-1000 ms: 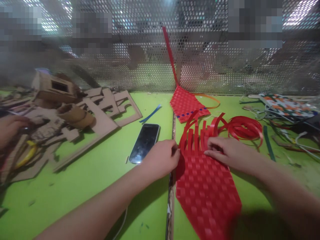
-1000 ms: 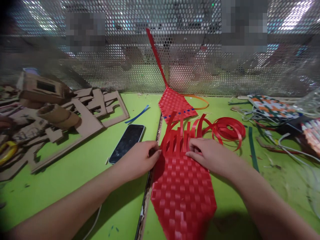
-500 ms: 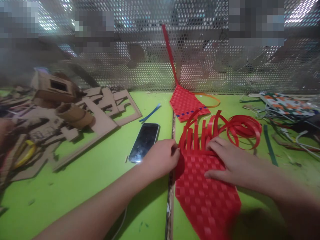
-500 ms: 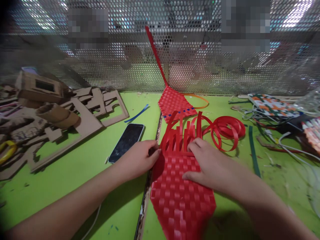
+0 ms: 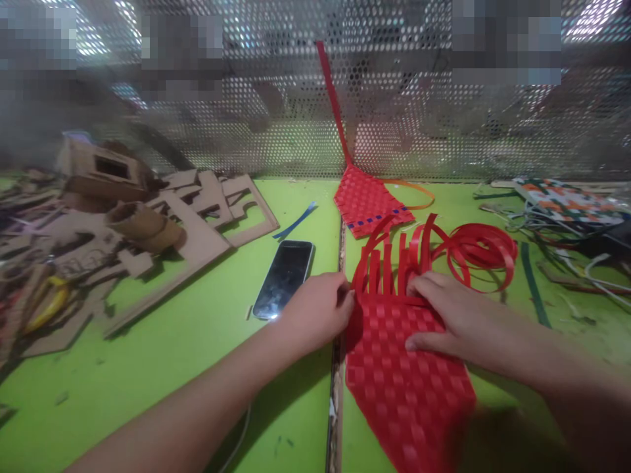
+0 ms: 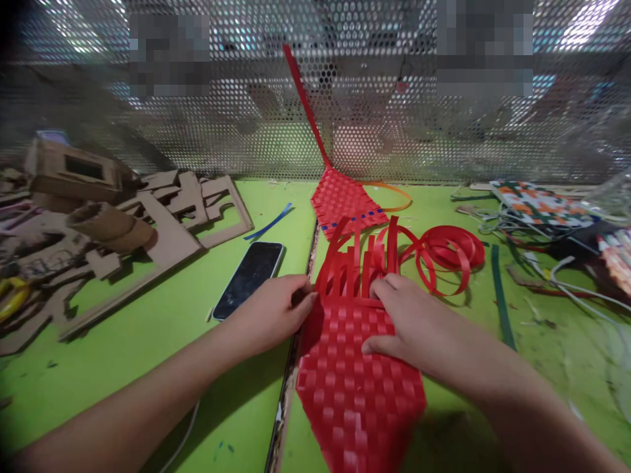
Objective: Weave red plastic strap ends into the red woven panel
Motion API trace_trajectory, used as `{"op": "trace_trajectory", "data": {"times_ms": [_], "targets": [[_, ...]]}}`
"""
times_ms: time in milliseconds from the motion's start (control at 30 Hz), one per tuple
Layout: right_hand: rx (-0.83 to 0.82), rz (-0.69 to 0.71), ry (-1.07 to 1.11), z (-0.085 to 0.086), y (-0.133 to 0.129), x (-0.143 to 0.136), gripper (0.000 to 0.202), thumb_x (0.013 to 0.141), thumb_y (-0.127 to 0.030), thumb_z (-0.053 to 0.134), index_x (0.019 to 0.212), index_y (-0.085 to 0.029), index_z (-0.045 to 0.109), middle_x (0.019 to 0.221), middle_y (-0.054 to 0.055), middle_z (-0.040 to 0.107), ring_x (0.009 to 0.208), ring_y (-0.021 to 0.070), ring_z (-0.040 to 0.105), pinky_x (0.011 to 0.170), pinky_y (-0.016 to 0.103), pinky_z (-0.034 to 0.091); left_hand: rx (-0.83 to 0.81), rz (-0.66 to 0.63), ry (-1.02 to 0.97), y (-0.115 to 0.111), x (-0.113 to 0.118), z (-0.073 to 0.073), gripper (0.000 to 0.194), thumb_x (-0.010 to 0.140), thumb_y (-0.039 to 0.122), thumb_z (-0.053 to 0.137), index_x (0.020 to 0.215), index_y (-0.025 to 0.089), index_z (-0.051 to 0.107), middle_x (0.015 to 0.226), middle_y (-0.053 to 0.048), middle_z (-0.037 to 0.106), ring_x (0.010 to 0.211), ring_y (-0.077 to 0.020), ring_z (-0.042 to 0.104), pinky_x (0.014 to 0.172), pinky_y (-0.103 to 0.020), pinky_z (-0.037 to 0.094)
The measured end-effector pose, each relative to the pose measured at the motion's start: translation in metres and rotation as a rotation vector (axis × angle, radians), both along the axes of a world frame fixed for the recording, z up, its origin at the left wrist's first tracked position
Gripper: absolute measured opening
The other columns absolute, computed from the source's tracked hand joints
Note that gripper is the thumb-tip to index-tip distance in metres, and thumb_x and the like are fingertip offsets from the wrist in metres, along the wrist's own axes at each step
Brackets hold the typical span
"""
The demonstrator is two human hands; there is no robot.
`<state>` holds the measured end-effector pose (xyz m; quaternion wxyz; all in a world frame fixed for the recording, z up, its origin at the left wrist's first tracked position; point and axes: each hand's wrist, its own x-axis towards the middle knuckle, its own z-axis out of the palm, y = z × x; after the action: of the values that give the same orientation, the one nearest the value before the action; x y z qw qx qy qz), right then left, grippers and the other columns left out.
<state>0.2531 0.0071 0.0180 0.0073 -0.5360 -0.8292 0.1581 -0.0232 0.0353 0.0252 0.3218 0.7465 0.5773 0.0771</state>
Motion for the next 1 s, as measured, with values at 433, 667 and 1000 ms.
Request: {"op": "trace_trajectory", "data": {"times_ms": [433,667,1000], "targets": [[-0.073,-0.021,0.010,0.007,0.001,-0.004,0.026,0.094,-0.048,0.073,0.105,-0.028,0.060,0.108,0.005,0.070,0.092,0.0271,0.066,0.077,0.039,0.047,0.028,-0.042,0.014,0.000,-0.002,-0.002,0.022,0.102,0.029,0.053,0.081,0.023,0.057,0.081,-0.003,0.067,0.069,-0.0201,0.059,0.060,-0.031,0.036],[-0.095,0.000,-0.002,0.008,0.003,-0.007,0.024,0.095,-0.048,0.071,0.096,-0.027,0.059,0.101,0.004,0.067,0.086,0.0254,0.062,0.072,0.036,0.042,0.061,-0.045,0.078,-0.005,-0.001,0.000,0.028,0.105,0.032,0.050,0.080,0.022,0.058,0.082,-0.005,0.067,0.070,-0.0211,0.060,0.061,-0.032,0.036],[-0.155,-0.086,0.037,0.012,0.005,-0.013,0.025,0.088,-0.045,0.078,0.093,-0.027,0.061,0.098,0.003,0.068,0.087,0.0260,0.063,0.072,0.035,0.042,0.016,0.004,0.192,-0.009,0.004,0.002,0.034,0.107,0.037,0.052,0.079,0.022,0.063,0.080,-0.007,0.071,0.070,-0.0239,0.064,0.060,-0.033,0.034]]}}
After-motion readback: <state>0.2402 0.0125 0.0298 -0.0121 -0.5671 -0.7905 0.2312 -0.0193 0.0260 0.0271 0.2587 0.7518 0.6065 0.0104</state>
